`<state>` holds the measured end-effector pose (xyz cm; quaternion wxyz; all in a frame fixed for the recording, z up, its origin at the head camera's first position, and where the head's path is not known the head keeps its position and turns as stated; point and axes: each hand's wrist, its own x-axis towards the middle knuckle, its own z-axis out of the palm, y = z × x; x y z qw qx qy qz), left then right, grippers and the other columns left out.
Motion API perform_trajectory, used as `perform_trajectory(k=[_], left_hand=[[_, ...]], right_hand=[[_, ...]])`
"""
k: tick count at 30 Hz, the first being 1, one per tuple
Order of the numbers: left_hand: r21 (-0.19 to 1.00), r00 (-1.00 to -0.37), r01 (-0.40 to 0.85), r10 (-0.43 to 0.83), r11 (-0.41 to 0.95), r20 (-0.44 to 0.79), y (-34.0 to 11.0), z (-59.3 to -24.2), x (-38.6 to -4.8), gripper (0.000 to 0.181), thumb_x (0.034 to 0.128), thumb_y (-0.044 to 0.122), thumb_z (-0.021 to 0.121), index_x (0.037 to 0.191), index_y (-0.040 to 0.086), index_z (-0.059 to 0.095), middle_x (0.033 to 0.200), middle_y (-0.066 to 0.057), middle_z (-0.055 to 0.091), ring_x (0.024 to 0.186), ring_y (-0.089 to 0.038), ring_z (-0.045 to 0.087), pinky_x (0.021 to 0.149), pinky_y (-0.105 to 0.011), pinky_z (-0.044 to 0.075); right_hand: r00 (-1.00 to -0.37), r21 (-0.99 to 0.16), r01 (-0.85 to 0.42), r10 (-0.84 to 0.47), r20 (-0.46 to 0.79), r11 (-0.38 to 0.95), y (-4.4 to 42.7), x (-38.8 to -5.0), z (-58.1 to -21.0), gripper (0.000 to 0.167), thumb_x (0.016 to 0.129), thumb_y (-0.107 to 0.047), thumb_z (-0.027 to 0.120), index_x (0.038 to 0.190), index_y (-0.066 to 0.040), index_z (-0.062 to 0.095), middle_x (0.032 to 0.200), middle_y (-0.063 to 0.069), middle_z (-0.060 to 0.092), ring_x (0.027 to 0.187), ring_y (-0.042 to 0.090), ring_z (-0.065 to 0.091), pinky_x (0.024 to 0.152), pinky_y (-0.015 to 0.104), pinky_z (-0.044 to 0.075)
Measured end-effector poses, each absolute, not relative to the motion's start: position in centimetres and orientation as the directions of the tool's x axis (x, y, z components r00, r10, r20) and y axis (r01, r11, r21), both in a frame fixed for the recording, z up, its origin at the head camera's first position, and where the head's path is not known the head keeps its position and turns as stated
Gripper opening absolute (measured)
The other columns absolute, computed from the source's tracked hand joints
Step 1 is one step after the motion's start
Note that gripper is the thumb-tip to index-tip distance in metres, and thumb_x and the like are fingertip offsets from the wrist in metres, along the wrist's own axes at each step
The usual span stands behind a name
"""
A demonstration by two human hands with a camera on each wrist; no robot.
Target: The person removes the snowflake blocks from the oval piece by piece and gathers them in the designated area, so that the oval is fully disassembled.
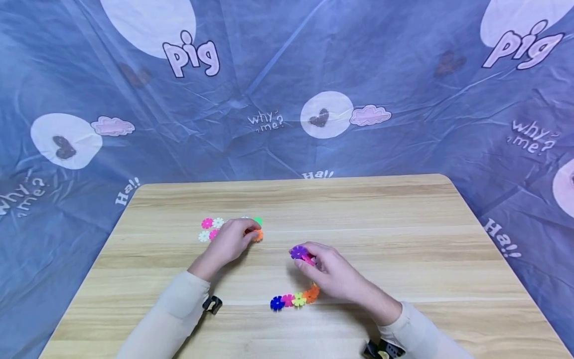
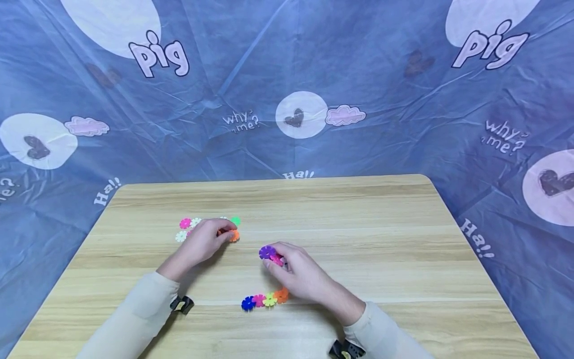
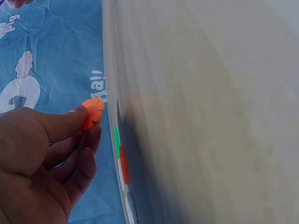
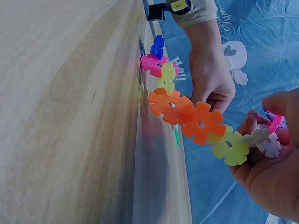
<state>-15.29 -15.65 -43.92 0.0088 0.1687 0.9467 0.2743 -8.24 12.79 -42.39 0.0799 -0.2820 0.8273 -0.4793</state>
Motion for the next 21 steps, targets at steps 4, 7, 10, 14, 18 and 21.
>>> perform_trajectory(k=[4,7,10,14,18,21], left_hand=[[0.522,-0.942,0.296,0.335,0.800,0.021,-15.5,-44.0,-15.8,0.008,0.1002,0.013,0.077,0.106,0.011,0.081,0.107,-0.006,0.082,0.102,-0.025,0.076,0.093,-0.046,0.062],[0.515,-0.941,0.299,0.338,0.803,0.018,-15.5,-44.1,-16.2,0.008,0.0990,0.010,0.078,0.105,0.008,0.082,0.103,-0.006,0.082,0.097,-0.023,0.076,0.091,-0.044,0.062],[0.502,-0.939,0.309,0.342,0.808,0.027,-15.4,-44.1,-16.5,0.007,0.0977,0.009,0.079,0.104,0.006,0.081,0.099,-0.006,0.081,0.091,-0.019,0.074,0.088,-0.042,0.062],[0.480,-0.940,0.316,0.338,0.819,0.043,-15.3,-44.2,-16.9,0.007,0.0965,0.010,0.081,0.101,0.005,0.081,0.097,-0.006,0.078,0.088,-0.018,0.072,0.086,-0.040,0.062],[0.456,-0.937,0.337,0.342,0.824,0.075,-15.4,-44.2,-17.0,0.008,0.0943,0.011,0.084,0.097,0.005,0.079,0.094,-0.007,0.074,0.086,-0.019,0.069,0.083,-0.040,0.062],[0.438,-0.931,0.357,0.350,0.825,0.099,-15.5,-44.3,-17.1,0.009,0.0927,0.011,0.086,0.095,0.005,0.079,0.092,-0.007,0.072,0.084,-0.020,0.068,0.082,-0.041,0.061]], right_hand=[[-0.828,-0.839,-0.390,-0.543,0.140,0.379,12.8,-8.2,-42.3,0.021,0.108,-0.019,0.065,0.122,-0.005,0.072,0.089,-0.006,0.062,0.076,0.005,0.053,0.068,0.023,0.053],[-0.827,-0.837,-0.396,-0.543,0.146,0.378,12.8,-8.2,-42.3,0.020,0.108,-0.018,0.065,0.122,-0.005,0.072,0.090,-0.006,0.062,0.077,0.005,0.053,0.068,0.023,0.053],[-0.826,-0.835,-0.400,-0.543,0.150,0.378,12.8,-8.2,-42.3,0.019,0.108,-0.018,0.065,0.121,-0.005,0.072,0.089,-0.006,0.061,0.077,0.005,0.053,0.068,0.023,0.053],[-0.827,-0.838,-0.396,-0.543,0.148,0.374,12.8,-8.2,-42.2,0.019,0.108,-0.017,0.065,0.120,-0.005,0.072,0.088,-0.006,0.060,0.076,0.004,0.052,0.066,0.023,0.052],[-0.827,-0.837,-0.398,-0.542,0.150,0.375,12.8,-8.2,-42.2,0.019,0.107,-0.017,0.066,0.120,-0.005,0.072,0.087,-0.007,0.060,0.075,0.004,0.051,0.065,0.023,0.052],[-0.829,-0.833,-0.399,-0.539,0.149,0.384,12.8,-8.1,-42.2,0.020,0.107,-0.018,0.066,0.122,-0.005,0.072,0.087,-0.007,0.061,0.074,0.003,0.052,0.065,0.023,0.052]])
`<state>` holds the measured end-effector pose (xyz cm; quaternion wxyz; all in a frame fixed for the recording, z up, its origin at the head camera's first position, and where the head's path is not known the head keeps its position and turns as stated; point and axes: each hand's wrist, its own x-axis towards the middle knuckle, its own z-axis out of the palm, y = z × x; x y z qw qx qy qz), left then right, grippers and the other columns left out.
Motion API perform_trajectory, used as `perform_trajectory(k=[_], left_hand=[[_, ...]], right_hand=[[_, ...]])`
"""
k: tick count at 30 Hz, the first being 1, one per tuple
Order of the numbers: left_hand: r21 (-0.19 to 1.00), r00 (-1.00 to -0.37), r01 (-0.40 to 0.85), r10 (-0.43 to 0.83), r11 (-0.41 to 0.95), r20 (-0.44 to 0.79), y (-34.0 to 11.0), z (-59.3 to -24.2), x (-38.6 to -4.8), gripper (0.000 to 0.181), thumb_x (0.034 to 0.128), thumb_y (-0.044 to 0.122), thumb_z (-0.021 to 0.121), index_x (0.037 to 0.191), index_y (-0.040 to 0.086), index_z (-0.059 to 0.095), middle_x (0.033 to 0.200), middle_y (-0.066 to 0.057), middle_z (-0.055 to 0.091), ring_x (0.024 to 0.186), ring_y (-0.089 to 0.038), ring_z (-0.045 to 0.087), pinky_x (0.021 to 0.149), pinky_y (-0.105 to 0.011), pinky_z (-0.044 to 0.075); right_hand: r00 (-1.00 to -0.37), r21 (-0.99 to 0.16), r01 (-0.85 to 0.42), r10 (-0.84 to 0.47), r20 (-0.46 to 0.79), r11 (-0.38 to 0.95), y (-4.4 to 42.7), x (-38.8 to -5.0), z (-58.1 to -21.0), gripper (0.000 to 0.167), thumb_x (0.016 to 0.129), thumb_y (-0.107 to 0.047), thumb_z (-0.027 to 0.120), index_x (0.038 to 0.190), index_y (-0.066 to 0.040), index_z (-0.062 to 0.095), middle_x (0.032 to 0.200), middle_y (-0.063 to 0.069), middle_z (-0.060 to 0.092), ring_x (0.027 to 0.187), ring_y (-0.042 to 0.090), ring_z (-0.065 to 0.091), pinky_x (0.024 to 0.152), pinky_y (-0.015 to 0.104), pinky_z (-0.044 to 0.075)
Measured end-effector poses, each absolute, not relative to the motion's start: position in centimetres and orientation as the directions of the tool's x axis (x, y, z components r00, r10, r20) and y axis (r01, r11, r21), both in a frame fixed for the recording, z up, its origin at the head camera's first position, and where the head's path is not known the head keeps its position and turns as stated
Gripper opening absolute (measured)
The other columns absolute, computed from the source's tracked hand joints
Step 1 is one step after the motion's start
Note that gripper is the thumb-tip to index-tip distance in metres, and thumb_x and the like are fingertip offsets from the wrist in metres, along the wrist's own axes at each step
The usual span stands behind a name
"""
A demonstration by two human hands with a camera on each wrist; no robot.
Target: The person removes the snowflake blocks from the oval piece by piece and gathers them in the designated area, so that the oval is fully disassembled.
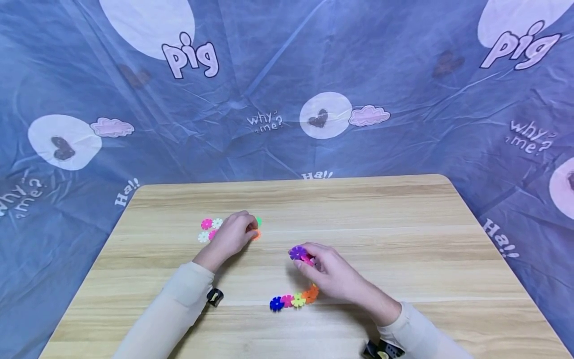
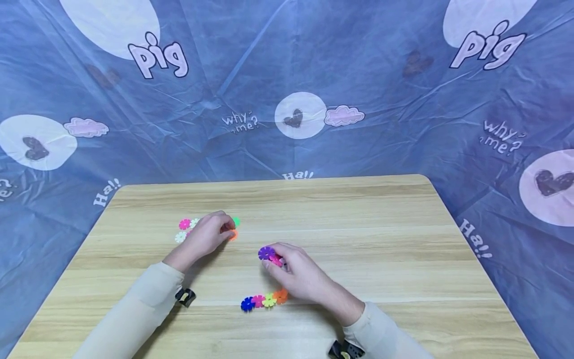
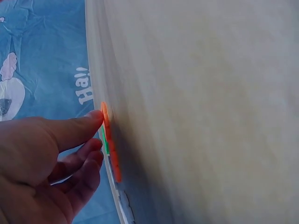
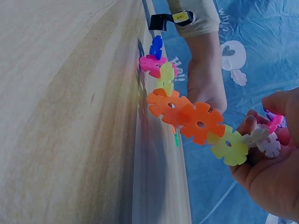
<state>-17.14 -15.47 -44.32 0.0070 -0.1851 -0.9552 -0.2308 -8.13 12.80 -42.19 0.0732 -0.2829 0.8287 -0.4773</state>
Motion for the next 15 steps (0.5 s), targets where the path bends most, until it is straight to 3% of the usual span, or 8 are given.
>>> perform_trajectory(k=[8,15], left_hand=[[0.427,-0.936,0.347,0.338,0.835,0.099,-15.7,-44.3,-17.3,0.011,0.0936,0.014,0.085,0.094,0.006,0.078,0.089,-0.006,0.069,0.082,-0.020,0.064,0.080,-0.041,0.059],[0.508,-0.954,0.286,0.290,0.813,0.073,-16.8,-43.5,-16.8,0.009,0.1019,0.015,0.074,0.104,0.008,0.080,0.103,-0.007,0.076,0.093,-0.022,0.069,0.088,-0.045,0.060]], right_hand=[[-0.834,-0.822,-0.402,-0.532,0.147,0.403,12.8,-8.1,-42.1,0.021,0.107,-0.020,0.066,0.123,-0.008,0.073,0.087,-0.008,0.062,0.073,0.003,0.052,0.065,0.024,0.053],[-0.835,-0.829,-0.390,-0.533,0.135,0.401,12.9,-8.1,-42.0,0.023,0.107,-0.020,0.065,0.125,-0.006,0.072,0.087,-0.007,0.061,0.073,0.004,0.052,0.065,0.024,0.053]])
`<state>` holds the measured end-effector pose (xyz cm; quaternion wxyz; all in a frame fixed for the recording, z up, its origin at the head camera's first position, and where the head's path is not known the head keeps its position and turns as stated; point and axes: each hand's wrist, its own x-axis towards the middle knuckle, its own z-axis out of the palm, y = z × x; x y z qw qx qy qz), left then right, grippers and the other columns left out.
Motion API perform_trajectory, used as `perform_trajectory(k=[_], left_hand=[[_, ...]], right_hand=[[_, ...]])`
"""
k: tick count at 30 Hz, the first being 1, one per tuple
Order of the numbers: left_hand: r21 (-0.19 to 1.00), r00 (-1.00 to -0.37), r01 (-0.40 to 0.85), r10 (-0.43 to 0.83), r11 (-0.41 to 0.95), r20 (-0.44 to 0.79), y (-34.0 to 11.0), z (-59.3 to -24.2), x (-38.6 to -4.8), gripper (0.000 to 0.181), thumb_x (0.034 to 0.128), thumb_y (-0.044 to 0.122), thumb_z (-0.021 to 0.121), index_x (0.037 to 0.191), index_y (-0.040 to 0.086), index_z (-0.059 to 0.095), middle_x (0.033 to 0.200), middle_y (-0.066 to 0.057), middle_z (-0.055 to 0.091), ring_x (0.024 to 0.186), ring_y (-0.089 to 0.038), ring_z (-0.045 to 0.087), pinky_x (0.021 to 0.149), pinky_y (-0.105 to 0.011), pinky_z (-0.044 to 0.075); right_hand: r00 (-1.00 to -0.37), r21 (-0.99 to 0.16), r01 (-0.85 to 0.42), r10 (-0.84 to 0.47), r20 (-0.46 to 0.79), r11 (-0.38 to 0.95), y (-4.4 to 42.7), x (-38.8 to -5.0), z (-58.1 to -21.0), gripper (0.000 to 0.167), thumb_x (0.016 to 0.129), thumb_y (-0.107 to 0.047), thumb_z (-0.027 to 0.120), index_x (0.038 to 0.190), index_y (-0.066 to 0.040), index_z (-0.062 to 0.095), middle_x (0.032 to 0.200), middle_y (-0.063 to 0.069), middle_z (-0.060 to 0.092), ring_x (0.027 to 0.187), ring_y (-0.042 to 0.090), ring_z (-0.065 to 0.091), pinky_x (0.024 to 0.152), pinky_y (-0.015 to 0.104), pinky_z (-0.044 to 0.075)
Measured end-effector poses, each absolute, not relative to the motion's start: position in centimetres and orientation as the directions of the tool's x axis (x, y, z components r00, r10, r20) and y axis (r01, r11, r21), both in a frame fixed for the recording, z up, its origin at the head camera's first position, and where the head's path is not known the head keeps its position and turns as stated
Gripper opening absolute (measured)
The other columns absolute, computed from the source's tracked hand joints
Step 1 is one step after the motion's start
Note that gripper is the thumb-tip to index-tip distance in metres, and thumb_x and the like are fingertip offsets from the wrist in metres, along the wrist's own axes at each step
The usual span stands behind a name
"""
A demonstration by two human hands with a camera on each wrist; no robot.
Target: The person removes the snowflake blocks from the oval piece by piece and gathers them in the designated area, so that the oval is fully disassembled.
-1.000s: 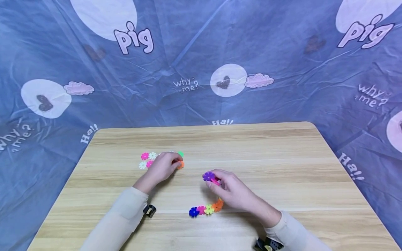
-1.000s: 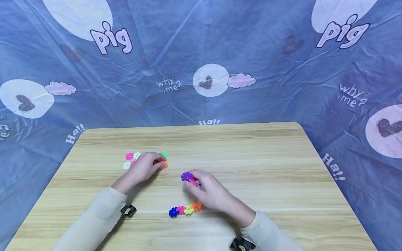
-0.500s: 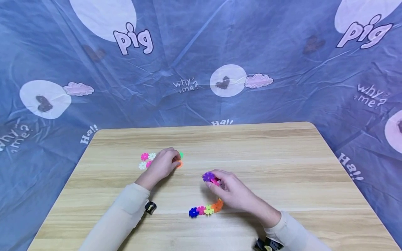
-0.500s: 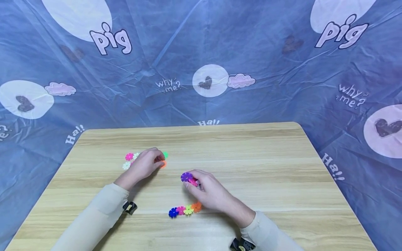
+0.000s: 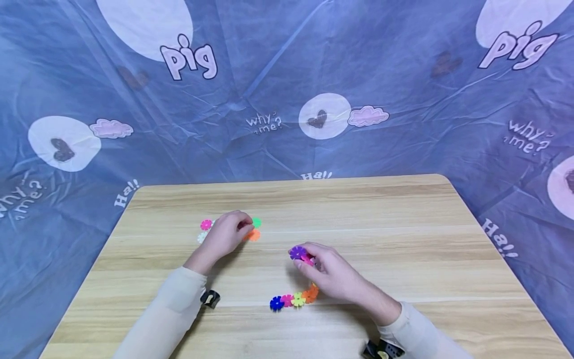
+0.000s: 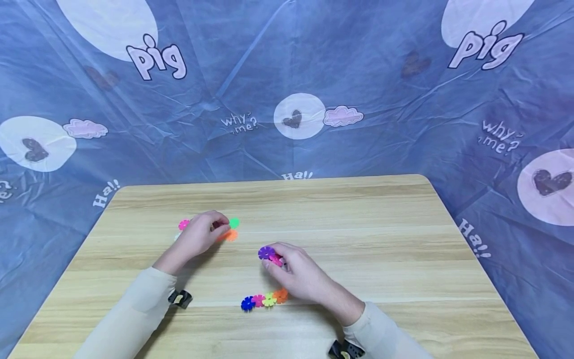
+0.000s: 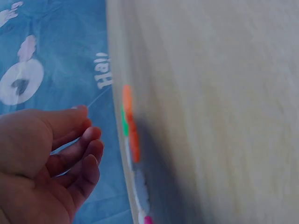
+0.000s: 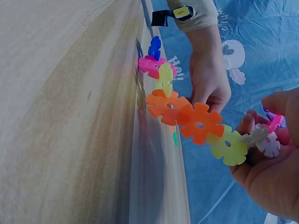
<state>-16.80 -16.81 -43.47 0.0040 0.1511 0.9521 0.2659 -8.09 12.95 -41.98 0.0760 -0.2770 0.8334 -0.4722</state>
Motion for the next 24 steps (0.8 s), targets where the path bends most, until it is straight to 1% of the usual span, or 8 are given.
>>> perform_trajectory(k=[4,10,12,16,24], left_hand=[[0.559,-0.960,0.266,0.266,0.785,0.084,-17.5,-43.0,-16.3,0.013,0.1033,0.014,0.072,0.111,0.007,0.080,0.107,-0.007,0.078,0.094,-0.021,0.070,0.086,-0.043,0.061],[0.618,-0.960,0.256,0.267,0.743,0.077,-17.7,-42.3,-15.2,0.017,0.1049,0.017,0.070,0.114,0.007,0.080,0.105,-0.005,0.076,0.086,-0.015,0.065,0.077,-0.032,0.056],[0.631,-0.955,0.270,0.285,0.727,0.081,-17.4,-42.1,-14.7,0.018,0.1051,0.018,0.070,0.115,0.007,0.079,0.105,-0.004,0.076,0.084,-0.014,0.064,0.076,-0.030,0.056],[0.641,-0.941,0.314,0.318,0.700,0.114,-17.0,-41.8,-13.8,0.018,0.1053,0.018,0.070,0.116,0.007,0.079,0.104,-0.002,0.076,0.082,-0.012,0.063,0.073,-0.027,0.055],[0.704,-0.895,0.418,0.392,0.575,0.211,-15.3,-41.2,-11.9,0.011,0.1029,0.013,0.073,0.112,0.011,0.079,0.100,0.003,0.075,0.085,-0.007,0.063,0.074,-0.025,0.057]], right_hand=[[-0.833,-0.832,-0.390,-0.536,0.137,0.394,12.9,-8.2,-42.1,0.025,0.108,-0.020,0.065,0.126,-0.004,0.072,0.088,-0.006,0.063,0.074,0.004,0.053,0.066,0.024,0.054],[-0.826,-0.833,-0.399,-0.544,0.145,0.384,12.7,-8.3,-42.2,0.026,0.108,-0.021,0.065,0.126,-0.003,0.072,0.090,-0.003,0.064,0.076,0.005,0.053,0.068,0.024,0.054],[-0.828,-0.830,-0.400,-0.542,0.144,0.390,12.6,-8.3,-42.2,0.025,0.108,-0.021,0.065,0.126,-0.005,0.072,0.090,-0.004,0.063,0.076,0.005,0.053,0.068,0.023,0.054],[-0.829,-0.826,-0.404,-0.540,0.149,0.393,12.6,-8.3,-42.3,0.026,0.108,-0.021,0.065,0.127,-0.004,0.072,0.091,-0.005,0.064,0.078,0.005,0.053,0.069,0.024,0.054],[-0.829,-0.819,-0.408,-0.539,0.147,0.404,12.6,-8.3,-42.4,0.028,0.108,-0.021,0.065,0.130,-0.005,0.072,0.103,-0.003,0.072,0.087,0.006,0.060,0.080,0.025,0.058]])
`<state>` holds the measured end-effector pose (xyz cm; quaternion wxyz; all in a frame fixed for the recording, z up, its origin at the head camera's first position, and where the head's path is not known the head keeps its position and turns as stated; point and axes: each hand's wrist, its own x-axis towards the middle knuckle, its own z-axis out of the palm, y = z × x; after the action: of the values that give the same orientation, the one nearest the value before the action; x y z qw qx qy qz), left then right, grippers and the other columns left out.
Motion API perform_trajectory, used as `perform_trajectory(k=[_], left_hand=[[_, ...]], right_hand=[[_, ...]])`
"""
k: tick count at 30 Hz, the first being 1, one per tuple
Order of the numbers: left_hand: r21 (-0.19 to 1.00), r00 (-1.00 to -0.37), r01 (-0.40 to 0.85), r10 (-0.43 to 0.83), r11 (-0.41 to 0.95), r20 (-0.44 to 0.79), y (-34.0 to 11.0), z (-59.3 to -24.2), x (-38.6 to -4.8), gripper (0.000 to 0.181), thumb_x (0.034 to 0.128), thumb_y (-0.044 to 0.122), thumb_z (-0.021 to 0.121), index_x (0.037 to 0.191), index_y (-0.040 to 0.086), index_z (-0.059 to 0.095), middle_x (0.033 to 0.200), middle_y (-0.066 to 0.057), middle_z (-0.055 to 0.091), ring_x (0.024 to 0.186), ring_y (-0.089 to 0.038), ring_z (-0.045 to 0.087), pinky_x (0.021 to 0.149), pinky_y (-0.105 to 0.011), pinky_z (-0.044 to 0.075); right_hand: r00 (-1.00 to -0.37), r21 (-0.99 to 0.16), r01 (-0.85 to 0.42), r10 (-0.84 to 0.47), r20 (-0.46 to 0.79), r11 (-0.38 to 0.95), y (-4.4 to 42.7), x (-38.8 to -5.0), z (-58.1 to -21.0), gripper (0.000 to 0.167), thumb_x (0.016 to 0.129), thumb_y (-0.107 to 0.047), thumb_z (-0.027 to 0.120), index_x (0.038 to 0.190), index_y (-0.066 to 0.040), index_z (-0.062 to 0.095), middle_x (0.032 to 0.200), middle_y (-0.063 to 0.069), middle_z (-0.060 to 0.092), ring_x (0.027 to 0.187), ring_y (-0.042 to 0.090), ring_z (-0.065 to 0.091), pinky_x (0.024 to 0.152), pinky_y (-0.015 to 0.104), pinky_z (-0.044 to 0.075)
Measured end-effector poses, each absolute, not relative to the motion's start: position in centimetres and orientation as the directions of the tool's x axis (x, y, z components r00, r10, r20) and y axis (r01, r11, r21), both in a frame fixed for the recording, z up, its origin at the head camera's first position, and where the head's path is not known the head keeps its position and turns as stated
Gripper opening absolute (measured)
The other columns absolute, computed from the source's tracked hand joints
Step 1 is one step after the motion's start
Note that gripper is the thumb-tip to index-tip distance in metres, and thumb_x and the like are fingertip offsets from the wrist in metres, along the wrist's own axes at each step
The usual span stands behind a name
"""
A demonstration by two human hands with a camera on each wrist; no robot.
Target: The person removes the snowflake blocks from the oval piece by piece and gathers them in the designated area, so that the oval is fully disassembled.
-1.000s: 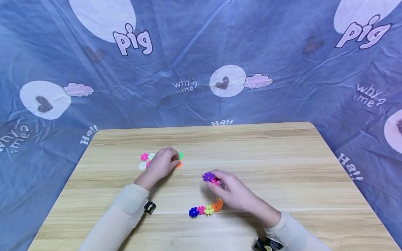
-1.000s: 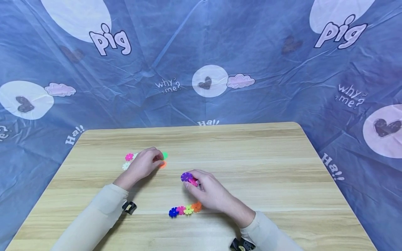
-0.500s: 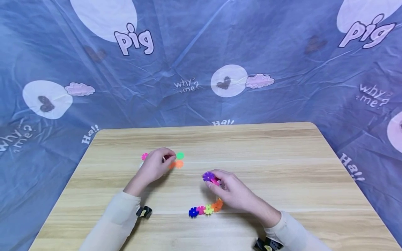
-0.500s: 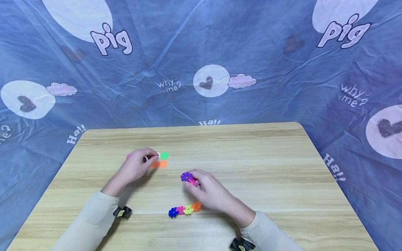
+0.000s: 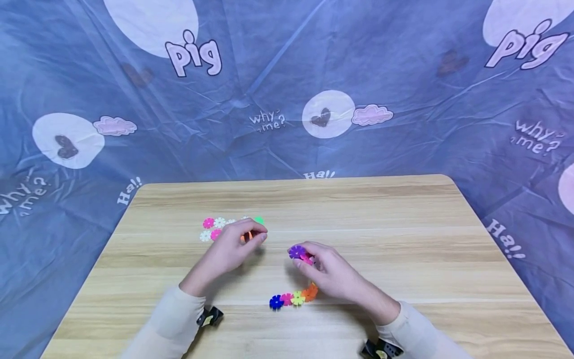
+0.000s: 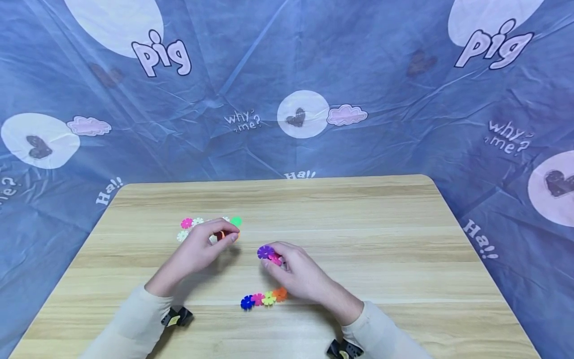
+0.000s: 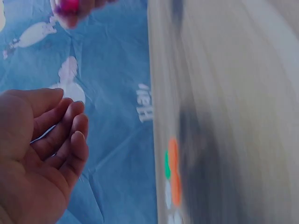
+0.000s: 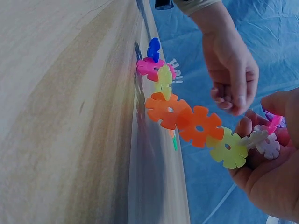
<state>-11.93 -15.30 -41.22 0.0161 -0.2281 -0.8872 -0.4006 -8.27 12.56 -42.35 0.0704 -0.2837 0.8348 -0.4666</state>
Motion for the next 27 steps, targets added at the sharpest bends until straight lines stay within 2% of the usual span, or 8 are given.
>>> perform_trajectory(k=[9,14,22,25,27], left_hand=[[0.703,-0.824,0.524,0.496,0.481,0.275,-13.3,-40.4,-10.3,0.012,0.1020,0.015,0.074,0.113,0.014,0.080,0.100,0.005,0.076,0.088,-0.004,0.063,0.078,-0.024,0.057],[0.697,-0.786,0.570,0.536,0.435,0.308,-12.6,-40.3,-10.0,0.012,0.1029,0.016,0.073,0.112,0.013,0.079,0.100,0.004,0.077,0.090,-0.004,0.065,0.080,-0.025,0.059],[0.704,-0.759,0.588,0.571,0.398,0.312,-11.7,-40.1,-9.6,0.009,0.1010,0.013,0.076,0.109,0.012,0.079,0.098,0.003,0.077,0.088,-0.003,0.065,0.078,-0.023,0.059],[0.713,-0.757,0.587,0.573,0.384,0.315,-11.5,-40.1,-9.6,0.008,0.1002,0.010,0.076,0.107,0.010,0.079,0.095,0.002,0.076,0.086,-0.003,0.064,0.077,-0.023,0.060],[0.722,-0.760,0.581,0.569,0.376,0.314,-11.4,-40.2,-9.5,0.007,0.0999,0.008,0.075,0.106,0.010,0.078,0.094,0.002,0.075,0.085,-0.002,0.064,0.076,-0.023,0.060]], right_hand=[[-0.825,-0.818,-0.410,-0.546,0.144,0.404,12.5,-8.1,-42.0,0.024,0.107,-0.021,0.066,0.126,-0.007,0.073,0.098,-0.006,0.069,0.084,0.006,0.059,0.078,0.025,0.057],[-0.821,-0.824,-0.407,-0.554,0.140,0.395,12.6,-8.1,-42.0,0.023,0.107,-0.020,0.066,0.125,-0.008,0.073,0.099,-0.002,0.071,0.086,0.006,0.061,0.082,0.026,0.058],[-0.816,-0.828,-0.407,-0.561,0.140,0.385,12.6,-8.1,-42.0,0.020,0.107,-0.021,0.066,0.124,-0.013,0.073,0.092,-0.007,0.064,0.079,0.006,0.056,0.072,0.024,0.056],[-0.816,-0.831,-0.401,-0.563,0.133,0.385,12.6,-8.1,-41.9,0.022,0.107,-0.022,0.067,0.126,-0.013,0.073,0.097,-0.006,0.068,0.082,0.006,0.059,0.073,0.025,0.057],[-0.819,-0.835,-0.390,-0.561,0.121,0.389,12.6,-8.1,-42.0,0.026,0.107,-0.025,0.068,0.130,-0.012,0.073,0.106,-0.003,0.073,0.089,0.005,0.063,0.081,0.025,0.060]])
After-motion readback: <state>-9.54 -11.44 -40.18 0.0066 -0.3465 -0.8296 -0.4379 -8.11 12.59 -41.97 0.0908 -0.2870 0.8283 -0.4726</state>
